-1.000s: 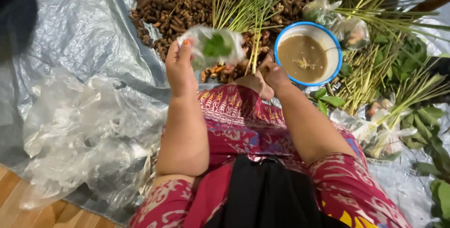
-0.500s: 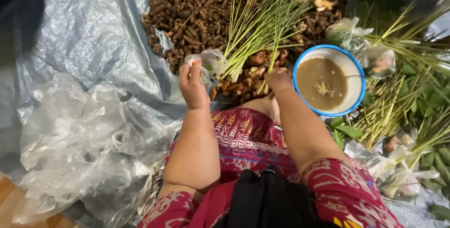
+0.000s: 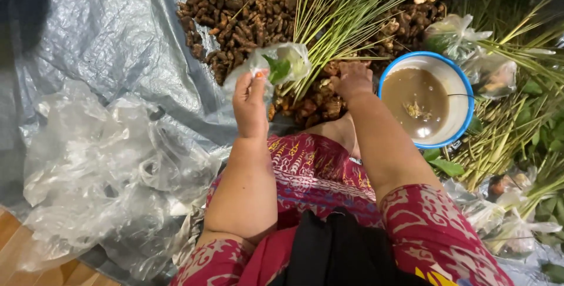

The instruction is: Sorting and bagging lemongrass, ginger roots, and green leaves into plastic bags

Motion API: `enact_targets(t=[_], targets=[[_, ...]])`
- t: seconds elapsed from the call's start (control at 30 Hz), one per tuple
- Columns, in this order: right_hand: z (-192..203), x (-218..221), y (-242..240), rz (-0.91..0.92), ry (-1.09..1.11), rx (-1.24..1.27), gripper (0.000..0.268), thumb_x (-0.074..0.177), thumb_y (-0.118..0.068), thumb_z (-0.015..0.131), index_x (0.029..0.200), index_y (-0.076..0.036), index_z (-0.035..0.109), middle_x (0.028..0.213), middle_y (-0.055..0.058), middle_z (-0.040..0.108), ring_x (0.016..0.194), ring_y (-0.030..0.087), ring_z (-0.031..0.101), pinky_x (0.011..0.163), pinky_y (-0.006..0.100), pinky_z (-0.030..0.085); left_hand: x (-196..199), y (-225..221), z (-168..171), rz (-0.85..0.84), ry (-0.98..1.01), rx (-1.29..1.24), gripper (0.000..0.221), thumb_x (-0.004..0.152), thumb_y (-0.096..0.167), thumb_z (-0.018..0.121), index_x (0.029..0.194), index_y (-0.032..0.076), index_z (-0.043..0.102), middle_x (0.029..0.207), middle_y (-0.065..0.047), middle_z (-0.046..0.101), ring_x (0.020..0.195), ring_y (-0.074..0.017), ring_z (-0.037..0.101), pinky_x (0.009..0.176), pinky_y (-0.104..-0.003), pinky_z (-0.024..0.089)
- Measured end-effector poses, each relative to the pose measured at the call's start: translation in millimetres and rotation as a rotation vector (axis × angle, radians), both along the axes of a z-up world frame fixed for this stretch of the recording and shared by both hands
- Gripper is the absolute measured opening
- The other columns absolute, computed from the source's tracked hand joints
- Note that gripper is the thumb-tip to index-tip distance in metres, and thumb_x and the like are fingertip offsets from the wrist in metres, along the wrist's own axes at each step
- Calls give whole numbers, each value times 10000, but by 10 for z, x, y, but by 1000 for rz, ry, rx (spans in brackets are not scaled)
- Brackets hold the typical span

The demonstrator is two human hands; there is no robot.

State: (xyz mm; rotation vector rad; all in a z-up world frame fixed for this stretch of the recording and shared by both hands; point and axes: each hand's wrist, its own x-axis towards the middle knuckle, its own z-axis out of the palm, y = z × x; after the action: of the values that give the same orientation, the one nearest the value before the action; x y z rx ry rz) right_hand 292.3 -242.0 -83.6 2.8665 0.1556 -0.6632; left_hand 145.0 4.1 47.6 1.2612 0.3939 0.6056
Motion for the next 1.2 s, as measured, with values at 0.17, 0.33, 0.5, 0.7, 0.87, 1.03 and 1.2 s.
enact_targets(t=[0.17,0.33,0.5,0.7,0.87,1.03,1.2], targets=[[-483,270,14,50,-124,90,498,1075,-536,372,1379,-153,465,1452,240,491,1390,436,352,1172,631,190,35,64,-131,-53,39,93,138,990,201,672,1038,113,767,977,36,588,864,-25,474,765,-214,492],[255,156,62,144,-208,30,563,1108,-498,221,1365,-115,544,1301,223,561,1260,426,446,1044,629,301,62,145,-185,-78,112,194,162,967,202,693,1063,108,784,961,29,571,842,-40,498,803,-225,486],[899,270,-146,118,-143,95,452,1117,-478,365,1376,-167,566,1332,176,570,1285,429,499,1041,625,343,16,147,-49,-160,209,280,151,943,244,703,1026,159,796,905,-1,617,831,-75,585,821,-258,520],[1677,-83,-461,-79,-31,464,545,1092,-551,380,1384,-143,593,1422,220,599,1349,449,508,1116,610,386,-4,233,-8,-150,206,295,170,971,268,670,1031,166,792,875,-2,648,800,-82,598,797,-284,521],[1556,-615,-689,175,-219,1122,378,1122,-86,386,1231,174,637,1130,430,638,1145,541,601,960,580,489,-57,219,95,-229,270,244,188,974,256,642,1058,127,750,764,38,620,746,-81,610,784,-306,553],[1778,-947,70,-718,18,1720,212,1028,-275,516,1041,-140,680,931,2,681,876,181,697,835,339,575,-166,164,293,-251,280,236,157,963,241,629,1006,130,732,714,9,636,726,-95,626,742,-308,544],[1893,-1150,634,-137,-241,1333,300,1102,-371,545,1098,-160,760,1026,106,751,992,267,737,890,373,572,-163,180,235,-279,87,89,137,985,164,614,901,79,682,643,-54,600,591,-105,574,613,-246,508]])
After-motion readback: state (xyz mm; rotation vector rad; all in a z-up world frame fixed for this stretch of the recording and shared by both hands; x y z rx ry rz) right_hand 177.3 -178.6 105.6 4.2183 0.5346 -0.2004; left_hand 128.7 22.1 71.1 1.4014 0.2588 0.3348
